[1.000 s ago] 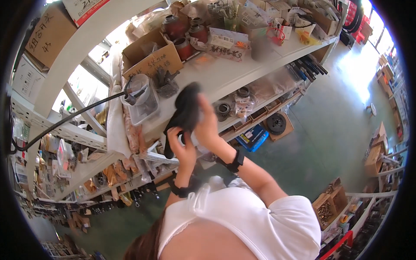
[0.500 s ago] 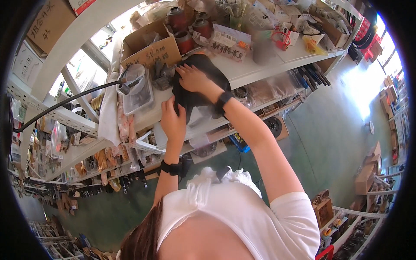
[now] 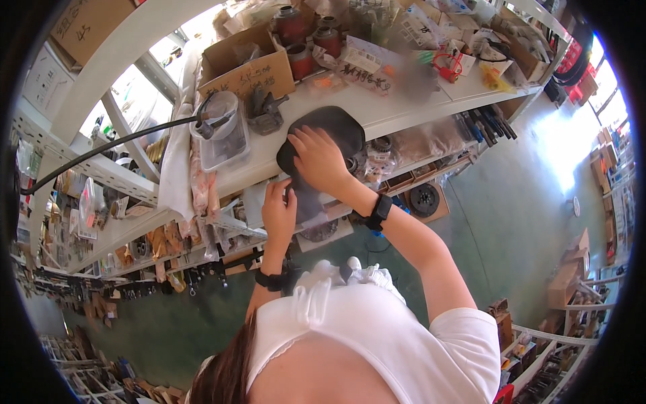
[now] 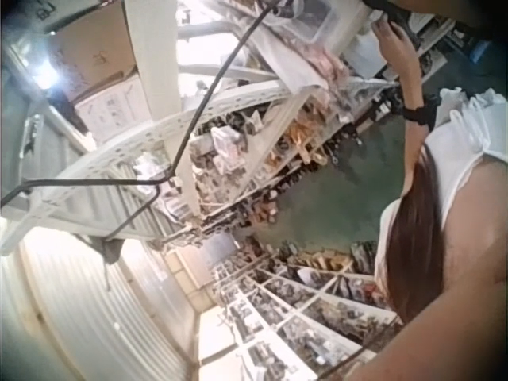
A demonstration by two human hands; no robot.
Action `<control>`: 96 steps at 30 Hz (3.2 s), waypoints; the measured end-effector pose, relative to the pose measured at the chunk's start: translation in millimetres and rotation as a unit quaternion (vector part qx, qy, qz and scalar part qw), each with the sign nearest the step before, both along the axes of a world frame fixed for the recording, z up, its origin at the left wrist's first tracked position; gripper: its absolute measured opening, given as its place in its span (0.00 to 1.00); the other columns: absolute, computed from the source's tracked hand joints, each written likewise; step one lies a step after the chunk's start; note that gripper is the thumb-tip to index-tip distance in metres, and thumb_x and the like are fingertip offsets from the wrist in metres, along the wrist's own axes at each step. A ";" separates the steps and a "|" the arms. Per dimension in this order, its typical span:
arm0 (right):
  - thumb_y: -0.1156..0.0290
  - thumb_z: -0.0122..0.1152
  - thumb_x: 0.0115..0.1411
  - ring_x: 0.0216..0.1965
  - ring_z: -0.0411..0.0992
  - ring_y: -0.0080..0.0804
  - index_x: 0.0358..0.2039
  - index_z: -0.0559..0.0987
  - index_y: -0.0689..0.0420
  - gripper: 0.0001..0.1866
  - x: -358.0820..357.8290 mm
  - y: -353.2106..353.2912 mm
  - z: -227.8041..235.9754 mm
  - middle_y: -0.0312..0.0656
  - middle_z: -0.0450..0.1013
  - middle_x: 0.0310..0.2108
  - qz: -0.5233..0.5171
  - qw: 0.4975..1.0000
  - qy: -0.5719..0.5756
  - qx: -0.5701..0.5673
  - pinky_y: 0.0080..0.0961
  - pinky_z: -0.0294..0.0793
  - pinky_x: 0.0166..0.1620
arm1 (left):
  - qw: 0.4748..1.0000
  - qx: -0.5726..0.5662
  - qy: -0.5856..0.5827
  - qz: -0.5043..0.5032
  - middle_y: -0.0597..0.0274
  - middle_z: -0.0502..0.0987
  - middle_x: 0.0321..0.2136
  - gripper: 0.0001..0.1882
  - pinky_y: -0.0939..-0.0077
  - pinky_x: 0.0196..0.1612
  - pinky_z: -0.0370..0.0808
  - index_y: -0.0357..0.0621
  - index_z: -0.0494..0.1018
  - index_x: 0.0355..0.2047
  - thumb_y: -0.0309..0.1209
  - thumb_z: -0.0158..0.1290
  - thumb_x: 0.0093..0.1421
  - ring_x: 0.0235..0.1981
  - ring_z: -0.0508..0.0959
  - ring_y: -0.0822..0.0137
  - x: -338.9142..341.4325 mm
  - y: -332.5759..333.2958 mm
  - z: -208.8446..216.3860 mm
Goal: The person cleans various small objects including a circular metal gear, orange lids, and a black fabric item by wiping them with a cloth.
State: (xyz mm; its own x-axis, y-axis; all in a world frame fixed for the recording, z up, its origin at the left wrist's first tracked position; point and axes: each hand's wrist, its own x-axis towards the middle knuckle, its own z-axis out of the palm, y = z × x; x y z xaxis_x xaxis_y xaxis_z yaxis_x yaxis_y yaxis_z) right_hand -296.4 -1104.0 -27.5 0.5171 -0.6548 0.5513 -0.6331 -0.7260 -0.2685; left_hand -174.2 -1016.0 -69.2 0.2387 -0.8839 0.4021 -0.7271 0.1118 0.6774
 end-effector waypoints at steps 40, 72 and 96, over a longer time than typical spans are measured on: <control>0.73 0.56 0.45 0.50 0.63 0.39 0.47 0.68 0.57 0.24 2.9 14.9 -31.4 0.44 0.66 0.46 -0.117 0.983 -0.085 -0.113 0.33 0.61 0.54 | 0.989 -0.055 0.082 -0.111 0.59 0.69 0.29 0.10 0.77 0.26 0.68 0.38 0.70 0.38 0.26 0.49 0.54 0.24 0.71 0.67 35.6 26.7 -30.5; 0.59 0.53 0.49 0.53 0.60 0.45 0.49 0.67 0.60 0.28 -73.9 -100.0 -5.3 0.52 0.62 0.52 0.071 0.994 -0.026 0.078 0.37 0.54 0.57 | 0.940 0.041 -0.322 0.102 0.59 0.71 0.34 0.12 0.67 0.35 0.71 0.47 0.73 0.35 0.24 0.43 0.52 0.36 0.72 0.56 -60.8 -125.5 62.5; 0.74 0.49 0.54 0.23 0.67 0.50 0.40 0.68 0.58 0.11 -185.4 97.2 -42.7 0.54 0.66 0.21 -0.270 0.898 -0.279 0.208 0.32 0.65 0.27 | 0.917 -0.017 0.053 -0.395 0.52 0.70 0.34 0.12 0.65 0.39 0.68 0.40 0.69 0.40 0.22 0.47 0.54 0.37 0.71 0.54 -162.9 -55.7 -10.8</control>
State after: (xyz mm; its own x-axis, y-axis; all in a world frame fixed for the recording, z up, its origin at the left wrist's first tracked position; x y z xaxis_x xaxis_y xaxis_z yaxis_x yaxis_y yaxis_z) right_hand -481.8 -1006.9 -70.2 -0.2183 -0.9364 0.2749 -0.5447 -0.1168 -0.8304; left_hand -337.0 -1071.6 -80.0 -0.4308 -0.7852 0.4448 -0.3413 0.5980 0.7252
